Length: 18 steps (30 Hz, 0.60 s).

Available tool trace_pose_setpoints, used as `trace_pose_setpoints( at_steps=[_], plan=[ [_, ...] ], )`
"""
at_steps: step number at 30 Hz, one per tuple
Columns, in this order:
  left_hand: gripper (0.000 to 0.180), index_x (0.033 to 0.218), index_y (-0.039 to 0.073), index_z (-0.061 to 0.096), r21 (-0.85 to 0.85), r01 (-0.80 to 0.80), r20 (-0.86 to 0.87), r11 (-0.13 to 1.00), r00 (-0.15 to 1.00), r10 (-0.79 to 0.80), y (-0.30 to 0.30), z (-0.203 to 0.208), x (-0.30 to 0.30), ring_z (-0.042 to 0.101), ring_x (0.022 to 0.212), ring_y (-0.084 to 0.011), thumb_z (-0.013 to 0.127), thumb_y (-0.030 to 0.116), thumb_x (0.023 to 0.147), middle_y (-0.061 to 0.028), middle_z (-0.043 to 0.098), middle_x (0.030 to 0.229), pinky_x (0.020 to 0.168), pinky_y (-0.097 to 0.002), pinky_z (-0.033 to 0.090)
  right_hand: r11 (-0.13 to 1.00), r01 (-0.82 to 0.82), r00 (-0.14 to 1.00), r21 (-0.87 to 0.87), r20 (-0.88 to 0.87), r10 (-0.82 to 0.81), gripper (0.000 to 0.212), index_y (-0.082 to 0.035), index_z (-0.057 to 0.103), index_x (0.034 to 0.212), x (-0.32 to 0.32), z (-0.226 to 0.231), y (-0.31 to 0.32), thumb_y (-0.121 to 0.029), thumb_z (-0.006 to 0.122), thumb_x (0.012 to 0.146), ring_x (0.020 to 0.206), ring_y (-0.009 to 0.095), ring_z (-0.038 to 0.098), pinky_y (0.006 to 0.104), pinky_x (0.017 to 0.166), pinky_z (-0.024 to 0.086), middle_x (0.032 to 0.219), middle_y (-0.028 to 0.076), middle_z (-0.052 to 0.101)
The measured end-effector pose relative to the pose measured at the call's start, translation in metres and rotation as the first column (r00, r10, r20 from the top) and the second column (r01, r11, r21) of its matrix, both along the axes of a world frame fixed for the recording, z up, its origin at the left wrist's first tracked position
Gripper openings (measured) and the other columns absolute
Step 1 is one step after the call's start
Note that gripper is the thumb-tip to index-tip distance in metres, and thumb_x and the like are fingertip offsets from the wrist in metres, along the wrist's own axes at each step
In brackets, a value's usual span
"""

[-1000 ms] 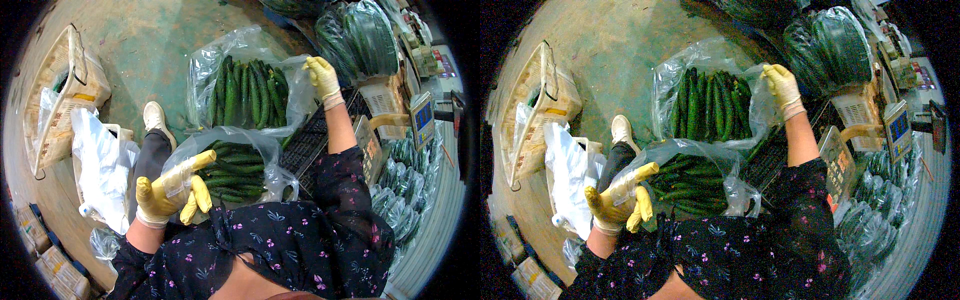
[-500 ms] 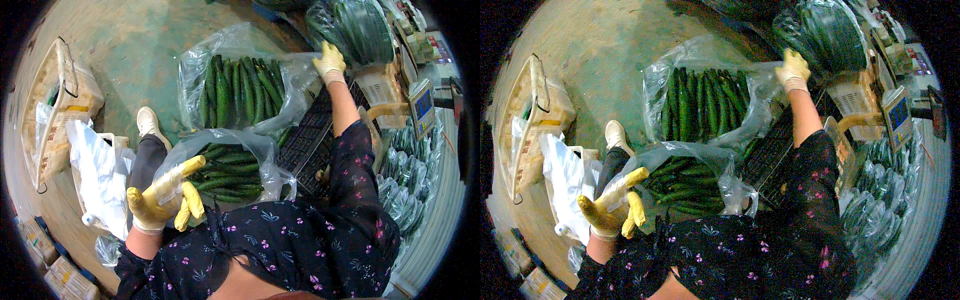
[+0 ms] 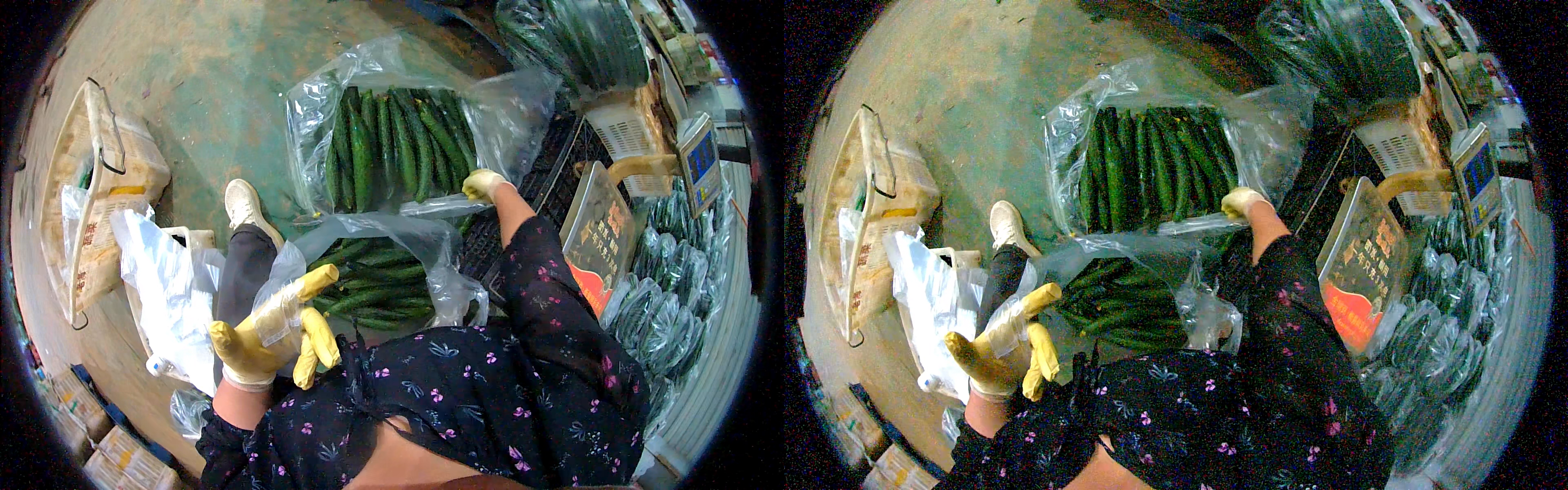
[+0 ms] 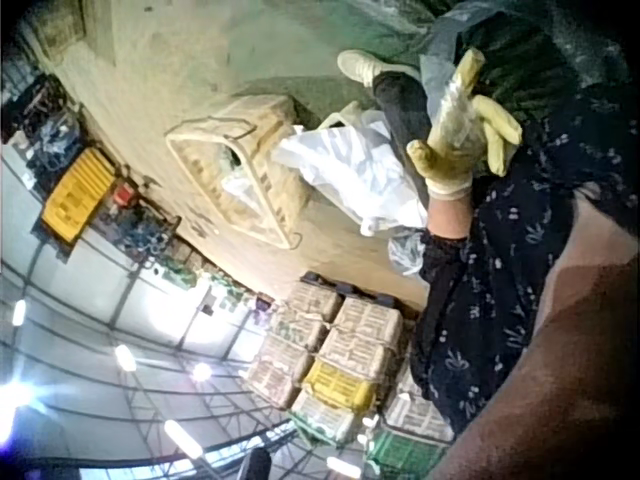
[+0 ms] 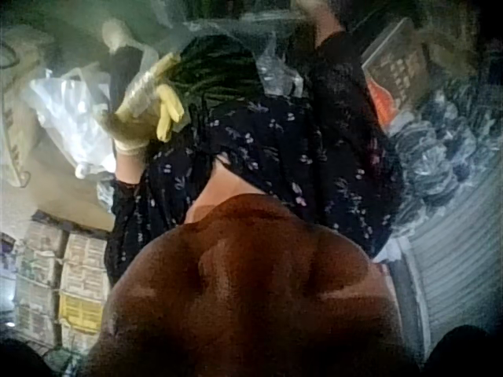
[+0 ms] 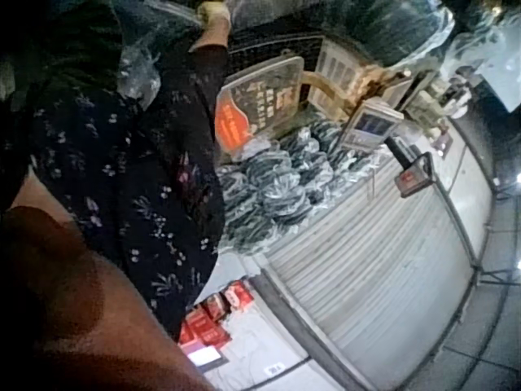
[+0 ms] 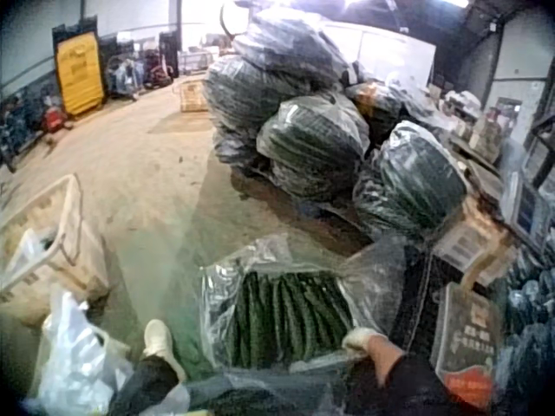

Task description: The person sorts and packs cucumbers from a large bag into smaller plastic bags by hand while seated in a warehouse environment.

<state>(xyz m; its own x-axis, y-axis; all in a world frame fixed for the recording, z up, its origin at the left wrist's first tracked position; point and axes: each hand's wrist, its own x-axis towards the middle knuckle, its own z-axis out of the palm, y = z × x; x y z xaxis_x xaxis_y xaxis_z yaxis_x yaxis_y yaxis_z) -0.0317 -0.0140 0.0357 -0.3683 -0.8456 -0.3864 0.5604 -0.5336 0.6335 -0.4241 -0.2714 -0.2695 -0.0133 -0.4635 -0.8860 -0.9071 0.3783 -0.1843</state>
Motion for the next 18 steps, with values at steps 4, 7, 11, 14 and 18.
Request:
trace_pose_setpoints(
  at_steps=[4, 7, 11, 14, 18],
  plan=[
    [0.136, 0.136, -0.011, 0.017, 0.0, 0.056, -0.106, 0.998, 0.993, -0.055, 0.002, -0.006, 0.001, 0.054, 0.04, -0.0194, 0.045, 0.091, 0.051, -0.0259, 0.061, 0.078, 0.039, -0.0247, 0.046, 0.984, -0.171, 0.979, -0.055, 0.106, 0.176, 0.026, -0.007, 0.063, 0.064, 0.007, -0.002, -0.006, -0.03, 0.057, 0.075, 0.057, 0.017, 0.059, 0.035, 0.054, 0.045, 0.065, 0.006, 0.063],
    [0.136, 0.137, -0.011, 0.015, -0.008, 0.051, -0.151, 0.999, 0.987, -0.051, 0.005, -0.011, 0.003, 0.056, 0.044, -0.0205, 0.047, 0.089, 0.051, -0.0283, 0.061, 0.083, 0.043, -0.0251, 0.048, 0.968, 0.234, 0.927, 0.091, 0.279, -0.25, 0.038, -0.005, 0.062, 0.076, 0.082, 0.038, 0.014, -0.042, 0.066, 0.073, 0.058, 0.017, 0.055, 0.0355, 0.054, 0.046, 0.073, 0.008, 0.06],
    [0.137, 0.137, -0.011, 0.014, -0.042, 0.086, -0.156, 0.995, 0.984, -0.091, -0.002, -0.011, 0.003, 0.056, 0.044, -0.021, 0.048, 0.089, 0.051, -0.0279, 0.061, 0.083, 0.044, -0.0254, 0.049, 0.903, 0.367, 0.928, -0.224, 0.16, -0.337, 0.075, 0.006, 0.051, 0.118, 0.112, 0.006, 0.024, -0.045, 0.071, 0.067, 0.104, 0.032, 0.057, 0.0367, 0.086, 0.045, 0.113, 0.023, 0.058],
    [0.137, 0.137, -0.011, 0.014, -0.035, 0.079, -0.132, 0.996, 0.988, -0.083, -0.001, -0.009, 0.003, 0.056, 0.043, -0.0209, 0.047, 0.09, 0.05, -0.0273, 0.061, 0.082, 0.043, -0.0251, 0.048, 0.793, 0.472, 0.88, -0.386, 0.26, -0.397, 0.084, 0.006, 0.044, 0.126, 0.132, 0.008, 0.045, -0.044, 0.073, 0.065, 0.113, 0.033, 0.052, 0.0356, 0.092, 0.042, 0.121, 0.026, 0.052],
    [0.135, 0.136, -0.011, 0.019, -0.006, 0.029, -0.092, 1.0, 0.995, -0.029, 0.003, -0.009, 0.0, 0.053, 0.039, -0.0198, 0.046, 0.09, 0.05, -0.0251, 0.061, 0.077, 0.038, -0.0247, 0.046, 0.834, 0.433, 0.854, -0.343, 0.451, -0.258, 0.069, 0.007, 0.052, 0.109, 0.157, 0.037, 0.065, -0.041, 0.073, 0.064, 0.101, 0.034, 0.057, 0.0347, 0.091, 0.043, 0.109, 0.021, 0.06]
  ],
)
